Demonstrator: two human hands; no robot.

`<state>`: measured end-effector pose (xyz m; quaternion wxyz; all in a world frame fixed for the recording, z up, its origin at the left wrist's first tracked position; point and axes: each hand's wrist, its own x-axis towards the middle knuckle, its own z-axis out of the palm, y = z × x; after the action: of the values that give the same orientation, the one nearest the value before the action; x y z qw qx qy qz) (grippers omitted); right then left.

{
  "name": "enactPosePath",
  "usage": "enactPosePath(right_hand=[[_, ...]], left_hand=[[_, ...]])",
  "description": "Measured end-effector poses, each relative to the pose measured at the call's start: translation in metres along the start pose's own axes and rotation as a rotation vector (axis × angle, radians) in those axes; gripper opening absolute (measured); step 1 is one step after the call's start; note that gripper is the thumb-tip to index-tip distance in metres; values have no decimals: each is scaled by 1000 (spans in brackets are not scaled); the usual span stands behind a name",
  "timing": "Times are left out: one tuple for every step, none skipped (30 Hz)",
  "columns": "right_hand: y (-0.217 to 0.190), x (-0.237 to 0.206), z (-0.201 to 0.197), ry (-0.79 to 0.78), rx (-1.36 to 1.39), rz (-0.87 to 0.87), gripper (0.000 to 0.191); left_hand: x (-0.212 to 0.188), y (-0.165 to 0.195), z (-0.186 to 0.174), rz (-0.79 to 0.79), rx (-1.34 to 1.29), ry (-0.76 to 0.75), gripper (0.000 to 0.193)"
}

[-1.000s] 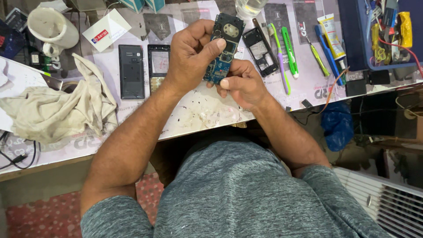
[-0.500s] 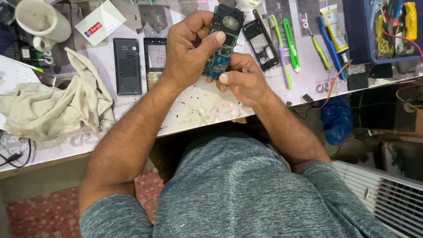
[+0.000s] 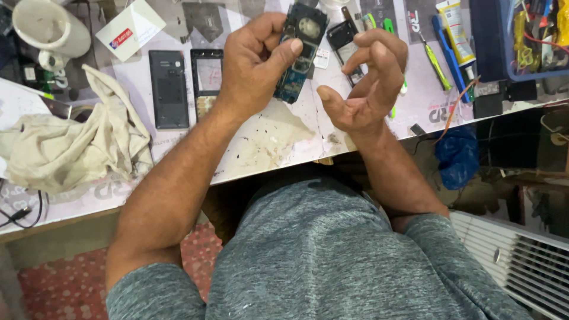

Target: The person cleans a disassembled mobile phone with a green toothbrush, then works on the phone's internal board and screen assembly, peeling a label and repositioning components while handling the parts over a cluttered workbench.

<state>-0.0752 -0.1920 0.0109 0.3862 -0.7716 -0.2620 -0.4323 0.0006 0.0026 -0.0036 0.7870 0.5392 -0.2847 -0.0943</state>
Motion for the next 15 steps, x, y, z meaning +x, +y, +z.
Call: enactPosePath(right_hand=[[0, 3, -1, -28, -9, 16, 76], [0, 5, -2, -57, -19, 34, 74], [-1, 6, -2, -87, -27, 55, 72], [-1, 6, 0, -64, 52, 116, 70], [0, 4, 4, -41, 131, 178, 69], [1, 3, 6, -18, 211, 241, 68], [2, 2, 6, -31, 181, 245, 58], [4, 1, 6, -45, 150, 250, 48], [4, -1, 6, -45, 150, 257, 42], [5, -3, 5, -45, 150, 263, 36], [6, -4, 6, -31, 181, 269, 33], [7, -5, 6, -18, 213, 274, 30], [7, -6, 7, -2, 209, 283, 30], [6, -6, 9, 14, 206, 292, 29], [6, -6, 10, 31, 202, 302, 29]], left_hand=[[0, 0, 0, -8, 1, -3, 18], [-1, 1, 1, -4, 3, -17, 20], [-2, 2, 1, -1, 5, -29, 21], [-2, 4, 1, 0, 9, -41, 23], [-2, 5, 2, 10, 62, -66, 23], [-2, 7, 2, 19, 116, -91, 23], [-2, 8, 2, 28, 169, -117, 23], [-3, 10, 3, 43, 203, -126, 23], [-3, 11, 3, 57, 235, -137, 23], [-4, 12, 4, 72, 266, -148, 22], [-4, 13, 5, 47, 268, -146, 23], [-4, 13, 5, 23, 270, -143, 24], [-4, 13, 5, -2, 274, -139, 25], [-5, 13, 5, 38, 264, -141, 29], [-7, 13, 6, 77, 252, -146, 34]])
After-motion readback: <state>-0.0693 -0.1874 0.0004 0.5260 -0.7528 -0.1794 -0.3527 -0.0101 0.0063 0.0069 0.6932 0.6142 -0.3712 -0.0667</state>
